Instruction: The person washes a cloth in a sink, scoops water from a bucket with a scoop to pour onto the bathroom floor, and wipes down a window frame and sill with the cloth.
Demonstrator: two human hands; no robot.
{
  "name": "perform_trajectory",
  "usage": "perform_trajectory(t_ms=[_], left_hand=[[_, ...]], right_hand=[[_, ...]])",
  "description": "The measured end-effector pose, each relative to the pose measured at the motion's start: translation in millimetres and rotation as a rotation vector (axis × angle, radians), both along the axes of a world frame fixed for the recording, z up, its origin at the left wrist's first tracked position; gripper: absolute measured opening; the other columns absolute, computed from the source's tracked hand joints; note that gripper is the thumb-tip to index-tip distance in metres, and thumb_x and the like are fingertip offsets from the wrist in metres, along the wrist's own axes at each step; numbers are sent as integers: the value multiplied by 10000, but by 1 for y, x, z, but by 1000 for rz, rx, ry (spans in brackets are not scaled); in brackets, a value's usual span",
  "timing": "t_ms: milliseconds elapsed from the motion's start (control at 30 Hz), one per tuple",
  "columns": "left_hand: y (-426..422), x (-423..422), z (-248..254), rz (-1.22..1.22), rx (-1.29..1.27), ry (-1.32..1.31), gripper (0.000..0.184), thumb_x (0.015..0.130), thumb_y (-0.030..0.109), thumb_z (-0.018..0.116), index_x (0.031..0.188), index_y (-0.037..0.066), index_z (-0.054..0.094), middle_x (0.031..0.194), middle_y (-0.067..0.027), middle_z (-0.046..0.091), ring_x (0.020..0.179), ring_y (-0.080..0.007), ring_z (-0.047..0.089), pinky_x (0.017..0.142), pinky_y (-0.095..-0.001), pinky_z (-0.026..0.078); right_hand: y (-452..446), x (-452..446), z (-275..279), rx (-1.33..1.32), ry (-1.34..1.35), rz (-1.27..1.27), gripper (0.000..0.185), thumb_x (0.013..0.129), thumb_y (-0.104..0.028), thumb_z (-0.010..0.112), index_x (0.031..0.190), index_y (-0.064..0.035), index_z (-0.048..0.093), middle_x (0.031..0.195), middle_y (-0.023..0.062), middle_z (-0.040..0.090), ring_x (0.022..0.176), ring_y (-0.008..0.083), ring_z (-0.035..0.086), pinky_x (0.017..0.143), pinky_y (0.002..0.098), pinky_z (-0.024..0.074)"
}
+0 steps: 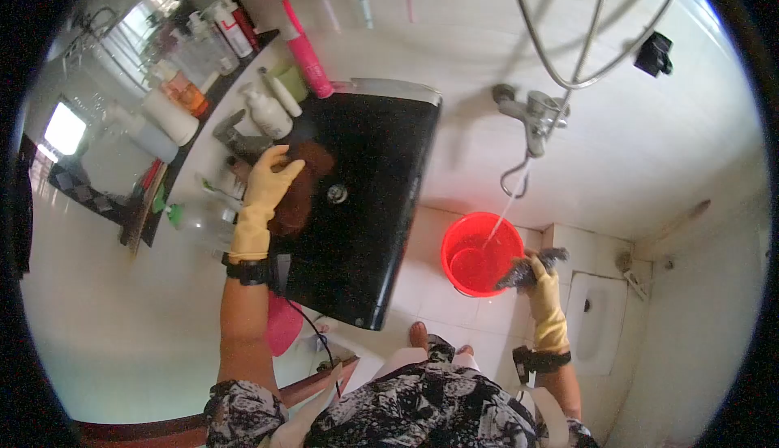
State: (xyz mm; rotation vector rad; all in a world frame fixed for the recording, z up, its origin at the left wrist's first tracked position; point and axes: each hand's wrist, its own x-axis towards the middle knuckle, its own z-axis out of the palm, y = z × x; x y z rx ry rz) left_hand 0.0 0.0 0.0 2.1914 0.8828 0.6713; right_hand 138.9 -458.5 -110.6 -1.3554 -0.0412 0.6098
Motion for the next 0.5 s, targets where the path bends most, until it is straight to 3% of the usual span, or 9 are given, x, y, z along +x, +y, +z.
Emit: perform_trajectory(t_ms=[100, 167, 233, 300, 367, 500], left_hand=[[37, 5, -7, 102, 83, -53, 416, 750, 254, 651, 1076, 24, 530, 1038, -125, 589, 946, -225, 562, 812, -306, 438], [90, 1, -16, 150, -93, -351, 381, 788, 222, 611, 1079, -2, 505, 1032, -138, 587, 964, -230, 553, 820, -303, 434], [106, 6, -8, 170, -65, -362, 392, 839, 236, 536, 1136, -7, 454, 1079, -159, 556, 1025, -263, 520, 838, -343, 428], [133, 18, -14, 33, -801, -835, 433, 862, 238, 477, 1206, -10, 386, 1174, -167, 480, 1090, -294, 473, 915, -376, 382], [154, 27, -17, -90, -852, -946, 411, 890, 189, 353, 1232, -36, 318, 1315, -189, 333, 1241, -307, 291, 1027, -400, 252], [191, 40, -1, -37, -910, -1108, 424, 897, 198, 303, 1237, -55, 286, 1325, -188, 318, 1242, -323, 297, 1018, -425, 259]], right_hand=[[18, 3, 9, 2, 5, -97, 349, 871, -270, 474, 1110, -16, 494, 829, 76, 630, 602, 117, 578, 437, 219, 412], [44, -14, 6, 9, 21, -115, 339, 876, -259, 462, 1099, -6, 495, 826, 80, 626, 606, 120, 581, 435, 220, 411], [52, -12, 5, 17, 6, -66, 391, 862, -319, 486, 1115, -20, 481, 885, 110, 601, 680, 137, 587, 463, 220, 406], [55, -9, 9, 34, 13, -132, 357, 871, -257, 472, 1110, 9, 471, 842, 93, 620, 624, 144, 595, 436, 224, 415], [57, -6, 13, 27, -5, -107, 357, 870, -253, 474, 1110, 10, 466, 842, 92, 620, 632, 149, 597, 440, 222, 413], [68, 5, 15, 11, -30, -87, 354, 864, -266, 485, 1100, -1, 476, 839, 85, 619, 616, 134, 578, 444, 221, 402]])
